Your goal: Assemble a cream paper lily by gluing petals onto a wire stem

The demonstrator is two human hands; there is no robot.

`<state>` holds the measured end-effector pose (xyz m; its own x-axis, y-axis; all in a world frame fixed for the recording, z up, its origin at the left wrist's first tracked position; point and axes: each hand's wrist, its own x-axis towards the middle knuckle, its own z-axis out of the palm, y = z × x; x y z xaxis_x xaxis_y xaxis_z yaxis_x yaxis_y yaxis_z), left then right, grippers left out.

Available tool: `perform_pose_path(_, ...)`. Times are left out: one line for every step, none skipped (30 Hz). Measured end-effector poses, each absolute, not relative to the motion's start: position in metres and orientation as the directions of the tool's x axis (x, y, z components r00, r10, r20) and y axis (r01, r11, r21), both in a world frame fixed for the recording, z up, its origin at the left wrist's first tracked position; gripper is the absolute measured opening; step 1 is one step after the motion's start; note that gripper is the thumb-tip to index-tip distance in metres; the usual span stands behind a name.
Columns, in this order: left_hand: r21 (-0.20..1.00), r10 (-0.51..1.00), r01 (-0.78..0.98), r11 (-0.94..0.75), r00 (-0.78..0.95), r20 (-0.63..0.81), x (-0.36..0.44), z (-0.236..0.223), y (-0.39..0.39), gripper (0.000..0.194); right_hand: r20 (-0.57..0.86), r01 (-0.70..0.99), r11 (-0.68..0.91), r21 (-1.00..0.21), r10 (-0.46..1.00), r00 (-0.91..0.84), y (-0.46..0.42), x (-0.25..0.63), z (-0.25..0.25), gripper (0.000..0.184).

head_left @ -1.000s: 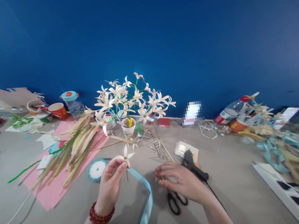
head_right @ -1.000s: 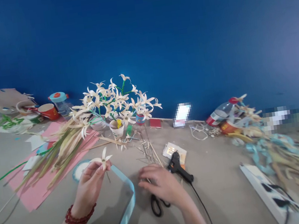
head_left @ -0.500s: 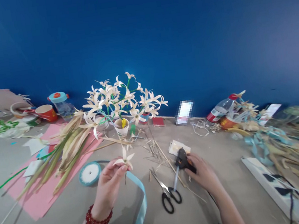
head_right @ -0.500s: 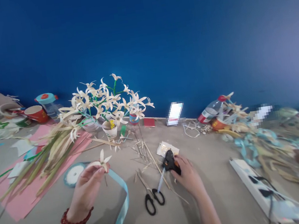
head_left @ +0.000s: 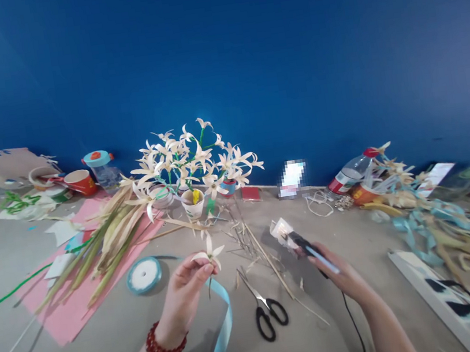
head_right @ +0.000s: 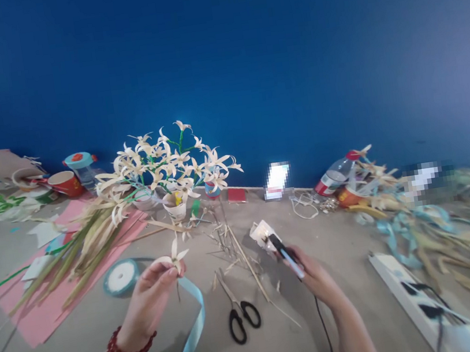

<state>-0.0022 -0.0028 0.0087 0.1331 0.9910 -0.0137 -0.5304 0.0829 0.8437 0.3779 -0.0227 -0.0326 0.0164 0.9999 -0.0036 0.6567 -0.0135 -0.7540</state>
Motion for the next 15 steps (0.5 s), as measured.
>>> perform_pose_path(0.844,0.990,-0.529,0.089,0.142,-0.015,-0.001,0.009,-0.003,0.013,-0.021,0.577,-0.036,-0.816,0.999,0.032,-0.022,0.377,-0.030,0.038)
perform_pose_path(0.844,0.989,-0.529,0.094,0.149,-0.017,0.000,0.010,-0.003,0.013,-0.034,0.482,-0.053,-0.875,0.998,0.049,-0.021,0.374,-0.027,0.039)
perform_pose_path(0.843,0.988,-0.528,0.098,0.152,-0.020,0.000,0.010,-0.004,0.013,-0.042,0.378,-0.062,-0.924,0.997,0.062,-0.020,0.372,-0.025,0.041)
perform_pose_path(0.844,0.988,-0.526,0.101,0.153,-0.024,0.000,0.010,-0.004,0.013,-0.048,0.278,-0.066,-0.958,0.996,0.073,-0.020,0.370,-0.023,0.042)
perform_pose_path(0.847,0.988,-0.522,0.103,0.153,-0.026,0.000,0.010,-0.004,0.013,-0.056,0.203,-0.073,-0.976,0.995,0.088,-0.019,0.367,-0.021,0.043)
perform_pose_path(0.850,0.988,-0.516,0.105,0.155,-0.028,0.000,0.010,-0.005,0.013,-0.070,0.171,-0.089,-0.981,0.991,0.115,-0.019,0.366,-0.019,0.043)
perform_pose_path(0.853,0.987,-0.511,0.106,0.157,-0.028,0.000,0.009,-0.005,0.013,-0.083,0.189,-0.112,-0.975,0.984,0.156,-0.019,0.366,-0.017,0.042)
perform_pose_path(0.856,0.987,-0.506,0.107,0.161,-0.028,0.000,0.009,-0.005,0.013,-0.093,0.251,-0.142,-0.958,0.976,0.196,-0.020,0.366,-0.016,0.039)
perform_pose_path(0.857,0.986,-0.504,0.109,0.164,-0.028,0.000,0.009,-0.005,0.012,-0.089,0.334,-0.165,-0.928,0.969,0.231,-0.020,0.367,-0.014,0.037)
perform_pose_path(0.857,0.986,-0.504,0.110,0.167,-0.029,-0.001,0.008,-0.005,0.012,-0.066,0.414,-0.172,-0.894,0.964,0.258,-0.021,0.368,-0.012,0.035)
perform_pose_path(0.856,0.985,-0.506,0.111,0.169,-0.028,-0.001,0.008,-0.005,0.012,-0.033,0.472,-0.164,-0.867,0.962,0.272,-0.022,0.368,-0.010,0.034)
perform_pose_path(0.854,0.985,-0.508,0.112,0.168,-0.029,-0.001,0.008,-0.005,0.012,-0.005,0.498,-0.147,-0.855,0.962,0.274,-0.023,0.367,-0.007,0.034)
perform_pose_path(0.852,0.986,-0.511,0.111,0.165,-0.030,-0.001,0.007,-0.005,0.012,0.011,0.497,-0.127,-0.858,0.964,0.265,-0.023,0.366,-0.004,0.034)
perform_pose_path(0.850,0.986,-0.515,0.110,0.161,-0.031,0.000,0.007,-0.005,0.012,0.018,0.481,-0.109,-0.870,0.968,0.251,-0.023,0.363,-0.001,0.033)
perform_pose_path(0.849,0.987,-0.517,0.111,0.159,-0.033,0.000,0.007,-0.005,0.012,0.021,0.460,-0.093,-0.883,0.971,0.238,-0.023,0.360,0.002,0.032)
